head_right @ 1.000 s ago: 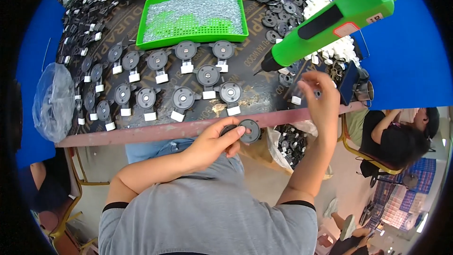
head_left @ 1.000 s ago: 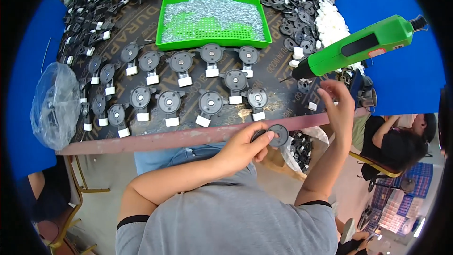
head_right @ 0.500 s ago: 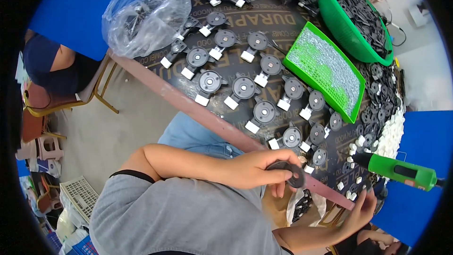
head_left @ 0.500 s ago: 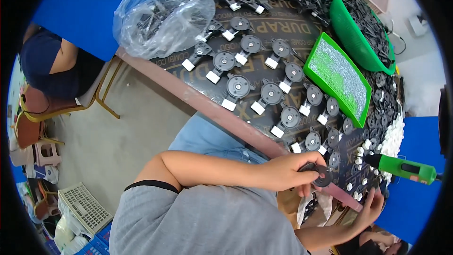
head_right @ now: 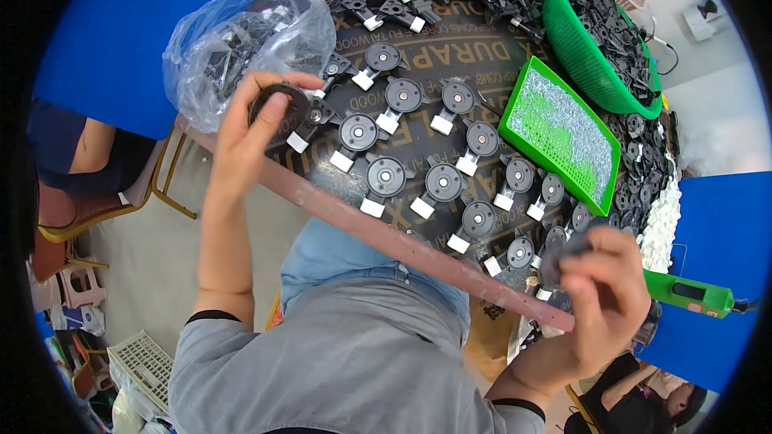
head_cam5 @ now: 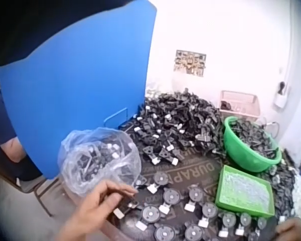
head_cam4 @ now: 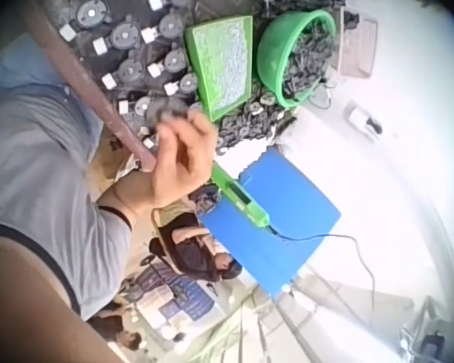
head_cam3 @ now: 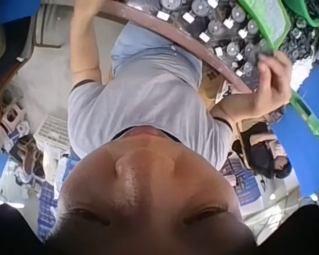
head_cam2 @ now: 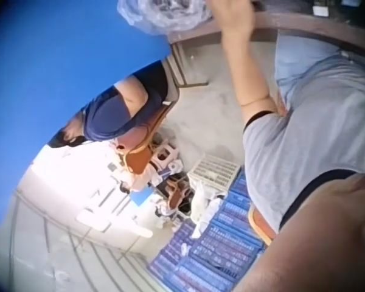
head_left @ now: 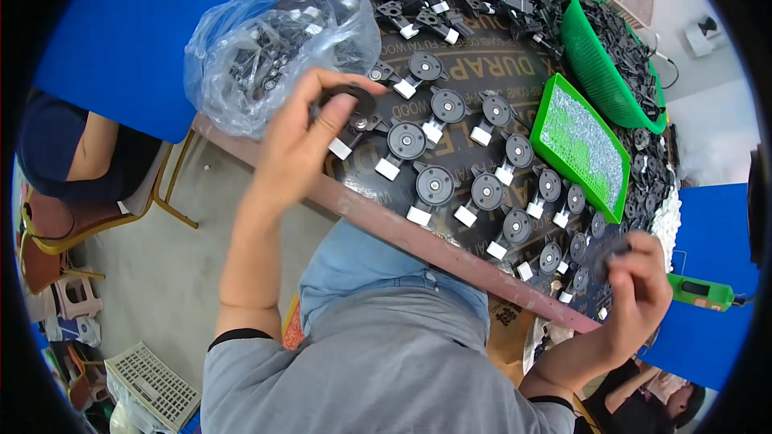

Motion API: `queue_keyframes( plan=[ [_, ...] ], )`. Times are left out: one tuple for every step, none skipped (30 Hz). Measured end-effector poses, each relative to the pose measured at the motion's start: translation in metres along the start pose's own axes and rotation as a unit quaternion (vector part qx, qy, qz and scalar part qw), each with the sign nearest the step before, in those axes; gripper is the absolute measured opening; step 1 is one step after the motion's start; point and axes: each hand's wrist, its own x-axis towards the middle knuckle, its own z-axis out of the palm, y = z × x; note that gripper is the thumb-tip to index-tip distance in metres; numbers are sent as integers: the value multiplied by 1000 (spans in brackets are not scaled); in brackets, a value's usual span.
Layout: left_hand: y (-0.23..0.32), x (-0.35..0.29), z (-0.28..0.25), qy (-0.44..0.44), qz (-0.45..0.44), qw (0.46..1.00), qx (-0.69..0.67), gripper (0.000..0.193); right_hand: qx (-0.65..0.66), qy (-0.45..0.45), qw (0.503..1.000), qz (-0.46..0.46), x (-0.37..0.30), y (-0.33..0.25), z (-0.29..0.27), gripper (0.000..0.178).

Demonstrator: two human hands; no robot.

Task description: Assembling small mechanical toy components at a factory workbench.

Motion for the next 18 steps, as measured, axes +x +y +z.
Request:
queue_keyframes(
  plan=[
    [-3,6,-16,-21,-18,998,56,22,-4,3,1000,-5,10,-2,10,14],
    [-6,8,-26,-10,7,991,136,22,-9,6,1000,-8,19,-3,20,13],
    [-10,12,-34,-1,34,976,213,21,-13,9,1000,-7,28,-6,28,13],
    [-17,12,-42,-1,34,977,213,21,47,-3,998,33,36,-6,38,19],
    [-26,10,-49,27,20,968,247,21,107,-14,991,74,43,-7,48,25],
    [-30,12,-54,51,7,959,279,20,103,-10,992,77,51,-10,58,25],
    [-33,12,-61,49,8,960,277,20,140,-35,987,76,59,-11,69,27],
    [-36,12,-66,54,-46,954,290,19,177,-61,979,76,67,-11,79,29],
    [-42,12,-69,59,-100,947,298,19,171,-59,980,78,75,-9,89,29],
    [-43,13,-67,57,-99,949,295,19,165,-95,978,79,82,-6,96,28],
    [-43,12,-64,109,-46,953,278,18,159,-131,975,80,89,-4,102,27],
    [-43,8,-60,163,5,952,261,16,157,-131,976,81,98,-1,110,27],
    [-43,5,-54,216,57,945,239,15,158,-129,973,108,106,3,118,26],
    [-37,2,-45,222,107,950,190,16,158,-128,970,134,114,5,124,26],
    [-29,-4,-38,224,104,950,190,16,157,-131,970,134,123,5,129,26],
    [-24,-7,-29,203,102,969,98,17,156,-134,969,138,129,6,133,26],
    [-18,-9,-20,179,100,979,6,18,156,-137,968,141,134,7,136,27],
    [-8,-11,-12,136,40,986,-85,17,185,-136,963,141,138,9,141,24]
  ],
)
